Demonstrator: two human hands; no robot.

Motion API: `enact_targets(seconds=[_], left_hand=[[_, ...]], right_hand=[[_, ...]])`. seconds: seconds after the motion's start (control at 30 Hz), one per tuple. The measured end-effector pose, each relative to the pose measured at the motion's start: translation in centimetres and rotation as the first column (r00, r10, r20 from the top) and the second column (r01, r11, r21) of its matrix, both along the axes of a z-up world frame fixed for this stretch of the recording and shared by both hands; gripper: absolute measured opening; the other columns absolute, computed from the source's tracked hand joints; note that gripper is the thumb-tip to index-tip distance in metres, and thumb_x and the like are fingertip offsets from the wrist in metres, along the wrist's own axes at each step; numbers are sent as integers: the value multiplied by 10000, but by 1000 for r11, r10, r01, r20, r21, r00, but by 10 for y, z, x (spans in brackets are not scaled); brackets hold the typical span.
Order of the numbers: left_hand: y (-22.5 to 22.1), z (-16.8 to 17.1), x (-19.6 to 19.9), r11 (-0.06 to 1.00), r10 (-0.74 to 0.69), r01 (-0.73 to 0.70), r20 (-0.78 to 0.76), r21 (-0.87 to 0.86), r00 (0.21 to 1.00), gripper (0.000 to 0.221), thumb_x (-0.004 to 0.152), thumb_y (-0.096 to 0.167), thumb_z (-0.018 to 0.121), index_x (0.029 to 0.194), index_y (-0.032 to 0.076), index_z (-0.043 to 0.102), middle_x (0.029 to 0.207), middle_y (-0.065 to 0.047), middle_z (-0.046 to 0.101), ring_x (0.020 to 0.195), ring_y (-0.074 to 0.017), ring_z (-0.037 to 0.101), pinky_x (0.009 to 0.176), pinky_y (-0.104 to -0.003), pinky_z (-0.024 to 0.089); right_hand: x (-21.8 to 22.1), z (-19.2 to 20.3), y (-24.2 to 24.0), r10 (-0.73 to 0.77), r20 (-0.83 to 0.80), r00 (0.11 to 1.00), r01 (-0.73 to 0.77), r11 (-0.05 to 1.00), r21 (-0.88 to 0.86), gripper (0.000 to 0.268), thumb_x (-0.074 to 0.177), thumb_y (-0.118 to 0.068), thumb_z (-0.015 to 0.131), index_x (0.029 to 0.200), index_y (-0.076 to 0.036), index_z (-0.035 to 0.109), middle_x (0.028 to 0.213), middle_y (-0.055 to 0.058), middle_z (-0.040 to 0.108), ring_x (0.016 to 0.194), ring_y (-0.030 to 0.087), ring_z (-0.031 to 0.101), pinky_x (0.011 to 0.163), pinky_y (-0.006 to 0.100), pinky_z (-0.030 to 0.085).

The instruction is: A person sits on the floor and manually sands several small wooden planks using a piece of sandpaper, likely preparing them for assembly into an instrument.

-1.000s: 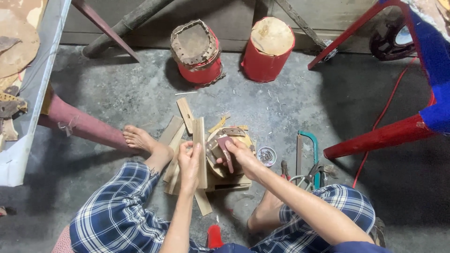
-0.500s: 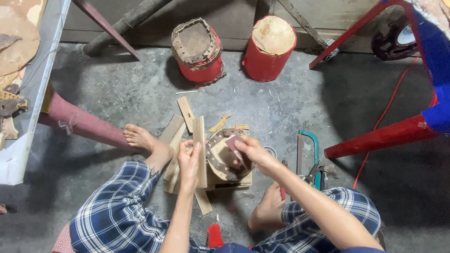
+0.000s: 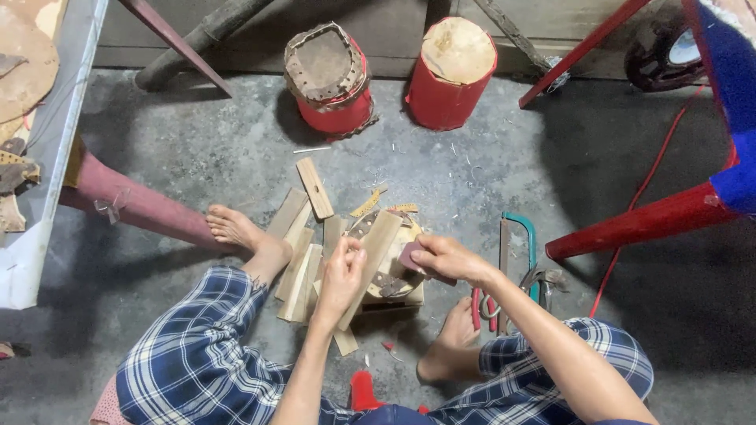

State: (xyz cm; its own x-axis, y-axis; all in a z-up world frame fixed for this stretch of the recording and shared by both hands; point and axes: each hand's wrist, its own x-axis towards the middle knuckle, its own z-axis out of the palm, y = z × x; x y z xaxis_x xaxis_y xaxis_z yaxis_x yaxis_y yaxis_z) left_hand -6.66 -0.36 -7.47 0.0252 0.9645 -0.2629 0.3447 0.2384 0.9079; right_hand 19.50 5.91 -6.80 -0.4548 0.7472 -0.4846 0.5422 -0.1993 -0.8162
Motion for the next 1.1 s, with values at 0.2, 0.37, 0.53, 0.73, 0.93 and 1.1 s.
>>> enact_targets(seconds=[0.2, 0.37, 0.53, 0.73, 0.93, 1.1], left_hand=[[-2, 26, 3, 993, -81, 63, -192, -102, 978, 177, 1035, 322, 473, 1133, 187, 532, 962, -70, 801, 961, -325, 751, 832, -473, 554], [-2, 33, 2, 990, -92, 69, -195, -120, 976, 177, 1030, 314, 477, 1132, 183, 538, 976, -77, 798, 993, -340, 740, 860, -486, 546], [-3, 40, 3, 989, -94, 69, -192, -131, 977, 176, 1026, 309, 479, 1135, 189, 546, 974, -71, 798, 987, -329, 743, 859, -476, 553], [1, 31, 11, 994, 108, -104, 195, -30, 975, 282, 1021, 206, 576, 1274, 88, 534, 963, -178, 777, 840, -257, 720, 715, -364, 608], [5, 14, 36, 969, 240, -216, 695, -124, 678, 482, 1011, 186, 566, 1474, 77, 483, 1192, -148, 717, 920, -193, 722, 756, -353, 649], [7, 54, 47, 980, 150, -197, 647, -1, 747, 498, 1040, 205, 512, 1519, 89, 442, 1235, -171, 712, 1010, -188, 702, 853, -366, 621]], right_hand=[[-9, 14, -6, 67, 164, 984, -78, 995, 58, 279, 966, -385, 629, 917, -112, 661, 786, 180, 718, 820, 351, 708, 769, 424, 529], [-7, 10, -6, 104, 184, 978, -119, 990, 74, 295, 964, -418, 619, 932, -126, 651, 798, 192, 714, 857, 396, 703, 798, 465, 526], [-7, 5, -6, 104, 166, 981, -117, 990, 72, 259, 954, -401, 637, 908, -149, 673, 724, 116, 735, 799, 322, 725, 767, 420, 551], [-15, 35, -7, -285, -230, 930, 293, 956, -2, 157, 990, -258, 658, 949, -108, 680, 567, 38, 627, 465, 113, 584, 364, 230, 447], [-43, 33, -26, -103, -267, 958, 143, 980, 135, 173, 830, -270, 854, 876, -127, 769, 680, -6, 724, 670, 94, 636, 664, 281, 545], [-46, 50, -30, -112, -305, 946, 162, 976, 146, 162, 812, -241, 869, 814, -144, 739, 617, -27, 713, 593, 85, 624, 597, 236, 510]])
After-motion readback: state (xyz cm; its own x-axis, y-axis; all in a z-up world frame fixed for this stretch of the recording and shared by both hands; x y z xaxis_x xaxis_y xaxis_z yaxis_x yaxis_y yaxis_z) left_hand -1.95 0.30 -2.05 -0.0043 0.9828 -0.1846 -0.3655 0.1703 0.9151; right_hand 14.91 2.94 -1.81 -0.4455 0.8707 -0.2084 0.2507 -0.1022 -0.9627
